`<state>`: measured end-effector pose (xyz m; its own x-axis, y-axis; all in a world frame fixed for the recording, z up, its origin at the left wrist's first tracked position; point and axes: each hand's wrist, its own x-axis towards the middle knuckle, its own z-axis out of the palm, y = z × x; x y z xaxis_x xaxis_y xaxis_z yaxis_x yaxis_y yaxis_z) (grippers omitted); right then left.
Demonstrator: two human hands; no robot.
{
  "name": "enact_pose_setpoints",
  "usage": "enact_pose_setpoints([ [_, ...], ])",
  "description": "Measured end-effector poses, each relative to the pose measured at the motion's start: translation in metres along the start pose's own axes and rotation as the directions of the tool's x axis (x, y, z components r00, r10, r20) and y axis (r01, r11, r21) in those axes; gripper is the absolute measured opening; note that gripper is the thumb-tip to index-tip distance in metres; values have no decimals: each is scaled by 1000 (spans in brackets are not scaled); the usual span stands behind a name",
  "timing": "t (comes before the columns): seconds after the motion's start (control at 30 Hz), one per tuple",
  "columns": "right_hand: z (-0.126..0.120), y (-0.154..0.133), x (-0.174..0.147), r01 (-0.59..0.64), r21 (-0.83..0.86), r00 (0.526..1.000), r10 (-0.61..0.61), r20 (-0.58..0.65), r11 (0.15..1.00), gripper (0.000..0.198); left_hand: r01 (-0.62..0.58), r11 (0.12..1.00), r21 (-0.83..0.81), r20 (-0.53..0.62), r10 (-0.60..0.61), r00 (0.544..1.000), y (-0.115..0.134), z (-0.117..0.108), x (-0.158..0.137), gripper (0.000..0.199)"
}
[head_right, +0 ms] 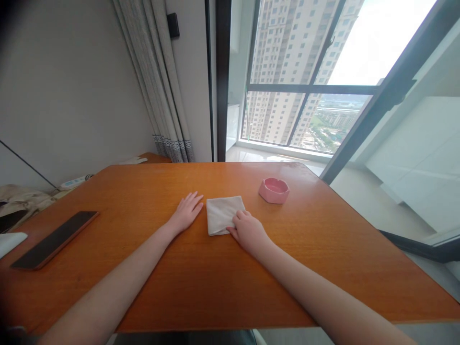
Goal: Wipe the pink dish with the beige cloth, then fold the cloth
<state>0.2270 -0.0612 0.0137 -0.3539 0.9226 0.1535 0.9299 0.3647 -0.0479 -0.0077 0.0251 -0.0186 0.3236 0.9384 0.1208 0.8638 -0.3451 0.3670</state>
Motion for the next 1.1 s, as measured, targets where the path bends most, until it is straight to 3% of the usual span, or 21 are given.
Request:
enact_pose_setpoints([
  [0.13, -12, 44, -52, -63, 28, 998, 63, 19, 998, 35, -30, 996, 87, 24, 28, 999, 5, 1, -3, 52],
  [0.3, -19, 112, -104, -291, -32, 956, 292, 34, 956, 47, -32, 992, 122, -4, 33, 999, 7, 5, -4, 49],
  [0.4, -19, 141, -117, -350, -46, 934, 352, 61, 936, 47, -37, 993, 116, -15, 39, 999, 7, 6, -4, 48],
  [0.5, -28, 150, -111, -381, -63, 913, 386, 132, 922, 47, -38, 994, 99, -34, 41, 999, 6, 9, -3, 47],
  [0.6, -42, 132, -79, -380, -111, 905, 394, 159, 918, 45, -31, 997, 64, -80, 36, 996, 7, 11, -1, 42],
  [0.67, -48, 106, -46, -288, -69, 956, 291, 39, 955, 38, -41, 999, -1, -145, 41, 989, 8, 10, 0, 36],
  [0.73, -45, 73, -10, -167, 46, 985, 169, -36, 985, 28, -81, 989, -120, -243, 50, 969, 9, 9, 1, 32],
  [0.8, -30, 37, 23, -56, 265, 996, 71, -45, 963, 26, -137, 953, -270, -305, 50, 951, 10, 6, 1, 31],
  [0.9, 3, -7, 60, 113, 432, 987, -50, -154, 895, 51, -181, 887, -424, -190, 108, 976, 11, 5, 1, 22],
  [0.97, 24, -25, 75, 182, 492, 973, -85, -214, 851, 57, -213, 889, -406, -91, 192, 977, 12, 5, 1, 13],
  [1.1, 50, -39, 86, 180, 598, 976, -66, -207, 781, 43, -289, 926, -244, -44, 287, 957, 16, 5, 0, 7],
])
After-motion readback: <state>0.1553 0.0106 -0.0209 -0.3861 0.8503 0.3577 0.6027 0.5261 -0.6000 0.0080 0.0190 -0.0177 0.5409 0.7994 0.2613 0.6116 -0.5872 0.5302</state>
